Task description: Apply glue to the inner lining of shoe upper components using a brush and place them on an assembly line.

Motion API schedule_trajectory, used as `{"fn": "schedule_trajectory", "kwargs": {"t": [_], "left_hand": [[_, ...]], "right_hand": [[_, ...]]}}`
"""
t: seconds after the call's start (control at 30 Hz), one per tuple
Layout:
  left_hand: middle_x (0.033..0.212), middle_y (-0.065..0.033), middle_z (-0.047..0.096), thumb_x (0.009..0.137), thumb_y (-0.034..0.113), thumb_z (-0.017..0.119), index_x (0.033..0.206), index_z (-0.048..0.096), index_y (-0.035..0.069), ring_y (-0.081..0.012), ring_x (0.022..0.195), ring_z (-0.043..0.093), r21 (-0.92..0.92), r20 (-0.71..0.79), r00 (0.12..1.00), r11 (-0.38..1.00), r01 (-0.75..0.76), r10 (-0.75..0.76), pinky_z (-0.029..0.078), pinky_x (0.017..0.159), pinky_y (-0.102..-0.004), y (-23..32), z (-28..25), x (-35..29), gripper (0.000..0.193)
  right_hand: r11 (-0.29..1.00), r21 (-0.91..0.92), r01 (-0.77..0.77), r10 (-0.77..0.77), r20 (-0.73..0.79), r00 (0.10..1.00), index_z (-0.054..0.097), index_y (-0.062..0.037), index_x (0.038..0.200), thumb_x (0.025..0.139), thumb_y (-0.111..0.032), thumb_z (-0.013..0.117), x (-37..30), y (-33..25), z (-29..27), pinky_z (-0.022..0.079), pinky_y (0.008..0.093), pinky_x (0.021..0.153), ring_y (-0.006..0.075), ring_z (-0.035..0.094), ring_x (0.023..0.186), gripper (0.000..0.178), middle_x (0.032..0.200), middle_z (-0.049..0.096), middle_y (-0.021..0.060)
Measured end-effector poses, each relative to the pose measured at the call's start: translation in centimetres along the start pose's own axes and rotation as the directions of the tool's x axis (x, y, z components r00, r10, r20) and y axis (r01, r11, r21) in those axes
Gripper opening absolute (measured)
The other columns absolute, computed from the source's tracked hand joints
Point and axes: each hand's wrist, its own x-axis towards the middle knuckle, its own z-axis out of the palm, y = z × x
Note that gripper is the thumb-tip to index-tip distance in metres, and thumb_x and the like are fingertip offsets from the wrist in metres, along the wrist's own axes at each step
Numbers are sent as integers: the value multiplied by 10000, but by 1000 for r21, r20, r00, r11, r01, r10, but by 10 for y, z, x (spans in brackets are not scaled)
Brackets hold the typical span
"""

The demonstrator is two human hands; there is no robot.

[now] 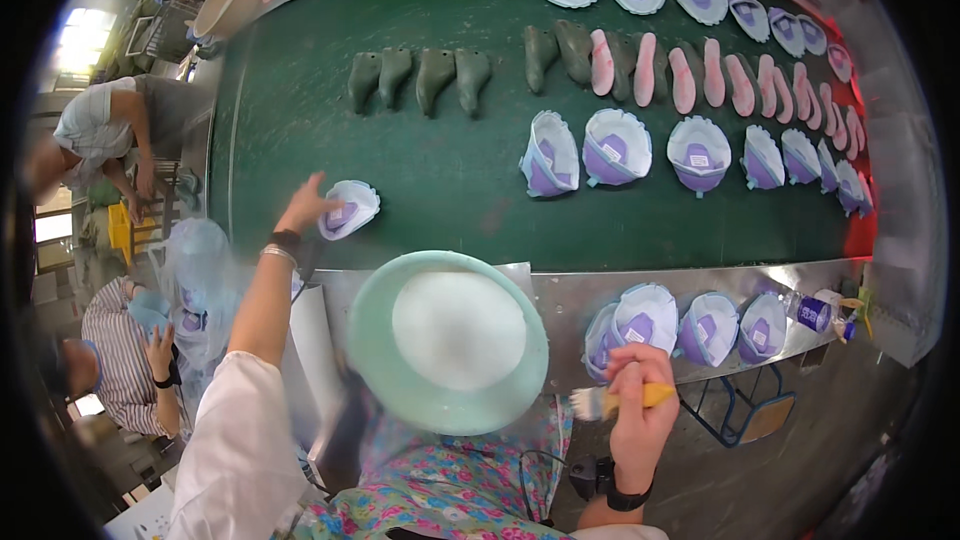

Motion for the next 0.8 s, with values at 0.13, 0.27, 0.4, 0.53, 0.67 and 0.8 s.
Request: {"fn": "schedule_trajectory", "kwargs": {"t": [0.13, 0.27, 0.4, 0.53, 0.67, 0.8], "left_hand": [[1074, -186, 623, 733, 201, 724, 1274, 434, 29, -330, 925, 626, -578, 429, 898, 737, 352, -92, 504, 845, -424, 16, 34, -17, 637], [978, -197, 644, 746, 125, 628, 1175, 456, 0, -328, 853, 643, -805, 62, 998, 590, 65, -25, 511, 765, -408, 28, 41, -52, 479], [940, -268, 614, 745, 97, 549, 1090, 444, -10, -427, 878, 609, -664, -248, 968, 722, -196, 35, 485, 741, -459, 103, -12, -129, 376], [937, -216, 645, 794, 87, 526, 1079, 446, -6, -406, 882, 624, -723, -199, 970, 647, -243, 141, 483, 751, -446, 117, -54, -204, 310], [1180, -130, 574, 880, 63, 510, 1295, 389, 8, -260, 1072, 561, -985, 167, 873, 39, 168, 457, 461, 853, -397, 71, -79, -248, 436], [1407, -106, 382, 891, 42, 549, 1460, 212, 33, -169, 1218, 426, -998, 56, 773, 8, 66, 632, 384, 994, -341, 23, -52, -283, 662]], "right_hand": [[984, -100, -145, 157, 124, 980, 589, 22, 836, 905, -25, 526, -3, -16, 46, 442, 263, 676, 128, 546, 774, 104, 991, 585, 102], [938, -246, 243, -136, 383, 914, 641, -25, 1005, 860, -10, 582, -7, -23, 101, 478, 304, 785, 231, 597, 920, 157, 1001, 628, 120], [766, -349, 540, -352, 475, 806, 645, -43, 1015, 752, -31, 684, -22, -47, 172, 488, 338, 821, 267, 584, 975, 266, 1079, 630, 92], [609, -468, 641, -365, 553, 749, 658, -45, 992, 648, -55, 761, -45, -40, 205, 498, 365, 826, 265, 582, 992, 359, 1086, 643, 59], [602, -451, 660, -344, 599, 723, 662, -36, 974, 640, -54, 760, -60, -36, 197, 503, 349, 817, 258, 593, 976, 348, 1042, 657, 59], [841, -220, 494, -246, 658, 712, 665, -17, 940, 664, -67, 767, -81, -54, 197, 499, 335, 833, 256, 602, 973, 299, 1035, 662, 67]]}}
